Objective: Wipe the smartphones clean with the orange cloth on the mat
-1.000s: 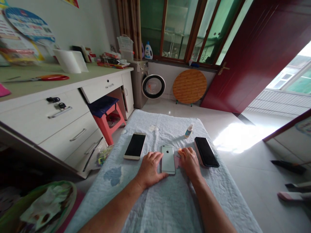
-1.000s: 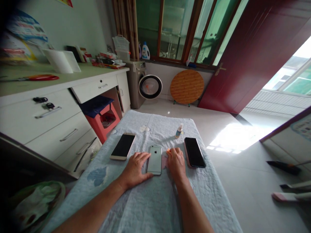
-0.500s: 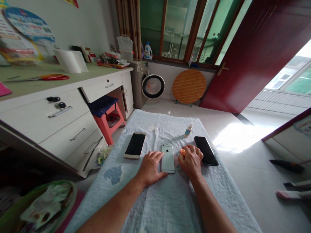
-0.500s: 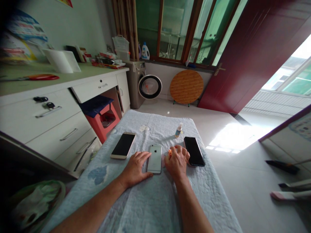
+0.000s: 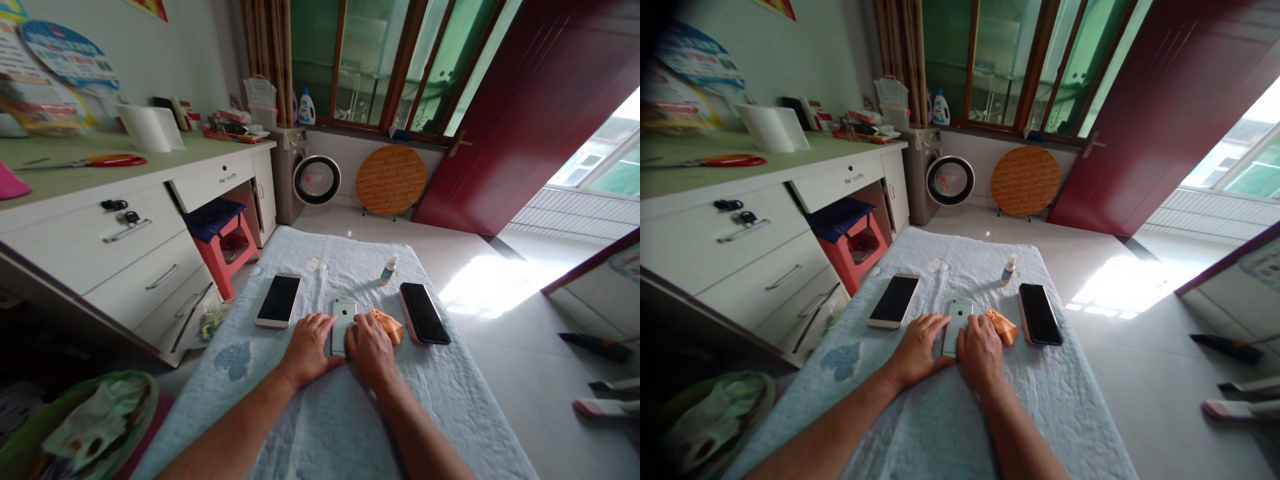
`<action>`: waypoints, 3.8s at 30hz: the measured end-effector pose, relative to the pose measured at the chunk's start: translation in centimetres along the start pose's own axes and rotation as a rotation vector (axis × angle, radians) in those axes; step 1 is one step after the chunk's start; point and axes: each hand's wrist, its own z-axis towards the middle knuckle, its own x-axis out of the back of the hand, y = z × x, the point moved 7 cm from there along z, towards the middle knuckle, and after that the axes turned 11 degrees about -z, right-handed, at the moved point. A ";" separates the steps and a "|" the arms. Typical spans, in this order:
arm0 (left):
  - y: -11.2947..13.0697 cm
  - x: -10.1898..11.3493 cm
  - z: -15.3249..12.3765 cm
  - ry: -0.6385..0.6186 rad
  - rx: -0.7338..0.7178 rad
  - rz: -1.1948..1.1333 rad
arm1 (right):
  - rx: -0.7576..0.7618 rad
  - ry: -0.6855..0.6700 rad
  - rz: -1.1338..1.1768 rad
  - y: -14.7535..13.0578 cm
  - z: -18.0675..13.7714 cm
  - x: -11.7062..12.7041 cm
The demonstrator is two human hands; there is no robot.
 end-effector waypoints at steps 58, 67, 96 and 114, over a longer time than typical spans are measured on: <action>1.0 -0.1 -0.3 0.021 -0.023 -0.420 | -0.153 0.496 0.224 7.6 1.0 7.2; 0.9 0.2 -0.2 0.052 -0.023 -0.360 | -0.400 0.253 -0.058 16.4 1.8 5.1; 0.6 0.3 -0.3 0.062 -0.033 -0.339 | -0.393 0.038 -0.221 16.1 2.5 2.8; -0.3 6.5 -0.6 0.594 0.008 0.235 | 0.104 0.212 0.065 6.7 2.1 2.9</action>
